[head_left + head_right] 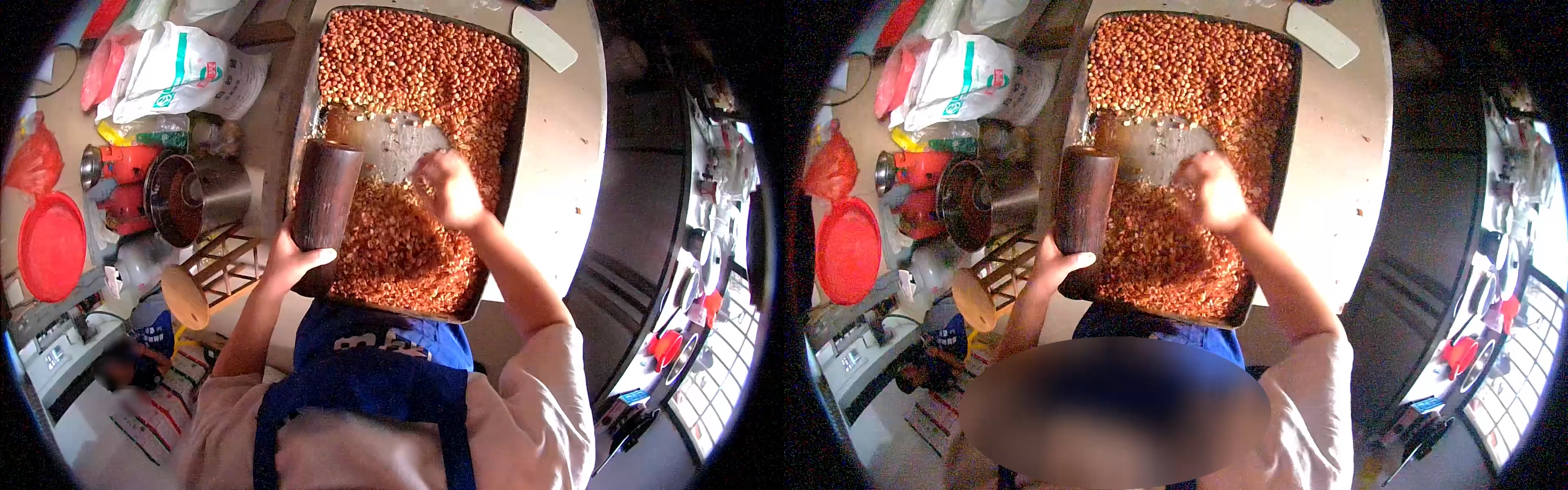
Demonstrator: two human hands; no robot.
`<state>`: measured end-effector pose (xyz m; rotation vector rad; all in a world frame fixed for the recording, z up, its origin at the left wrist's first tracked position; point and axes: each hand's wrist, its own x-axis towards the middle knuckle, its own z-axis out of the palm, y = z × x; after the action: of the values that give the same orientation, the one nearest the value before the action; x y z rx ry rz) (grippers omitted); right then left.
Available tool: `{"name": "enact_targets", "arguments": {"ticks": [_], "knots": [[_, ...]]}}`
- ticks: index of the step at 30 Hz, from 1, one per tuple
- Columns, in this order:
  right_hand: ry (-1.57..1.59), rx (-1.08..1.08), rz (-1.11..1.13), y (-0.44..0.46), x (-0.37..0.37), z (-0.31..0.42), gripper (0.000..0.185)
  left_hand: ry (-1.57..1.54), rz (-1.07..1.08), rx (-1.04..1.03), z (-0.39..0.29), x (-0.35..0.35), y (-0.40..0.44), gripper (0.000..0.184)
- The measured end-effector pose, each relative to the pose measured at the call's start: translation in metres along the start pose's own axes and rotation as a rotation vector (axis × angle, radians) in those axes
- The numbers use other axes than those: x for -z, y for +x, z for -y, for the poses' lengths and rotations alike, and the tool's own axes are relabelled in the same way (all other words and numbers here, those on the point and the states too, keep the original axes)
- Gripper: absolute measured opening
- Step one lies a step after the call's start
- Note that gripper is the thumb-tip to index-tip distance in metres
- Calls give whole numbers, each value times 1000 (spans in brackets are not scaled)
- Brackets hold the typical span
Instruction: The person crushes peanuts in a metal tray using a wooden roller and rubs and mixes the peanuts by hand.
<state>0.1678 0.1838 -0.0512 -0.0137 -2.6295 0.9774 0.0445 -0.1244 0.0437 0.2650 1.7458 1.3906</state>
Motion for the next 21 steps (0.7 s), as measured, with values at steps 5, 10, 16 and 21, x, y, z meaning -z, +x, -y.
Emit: {"name": "enact_targets", "arguments": {"ticks": [5,10,16,21], "knots": [[-674,-317,36,24,6,-68,24,3,5,13,-7,-10,-2,68],[-608,-741,-2,13,14,-67,37,8,25,-47,-5,-14,0,69],[-387,-608,-13,-47,4,-10,18,354,13,-167,-12,0,10,76],[-91,-532,-18,-67,-6,53,25,1025,-1,-157,-56,-7,79,101]]}}
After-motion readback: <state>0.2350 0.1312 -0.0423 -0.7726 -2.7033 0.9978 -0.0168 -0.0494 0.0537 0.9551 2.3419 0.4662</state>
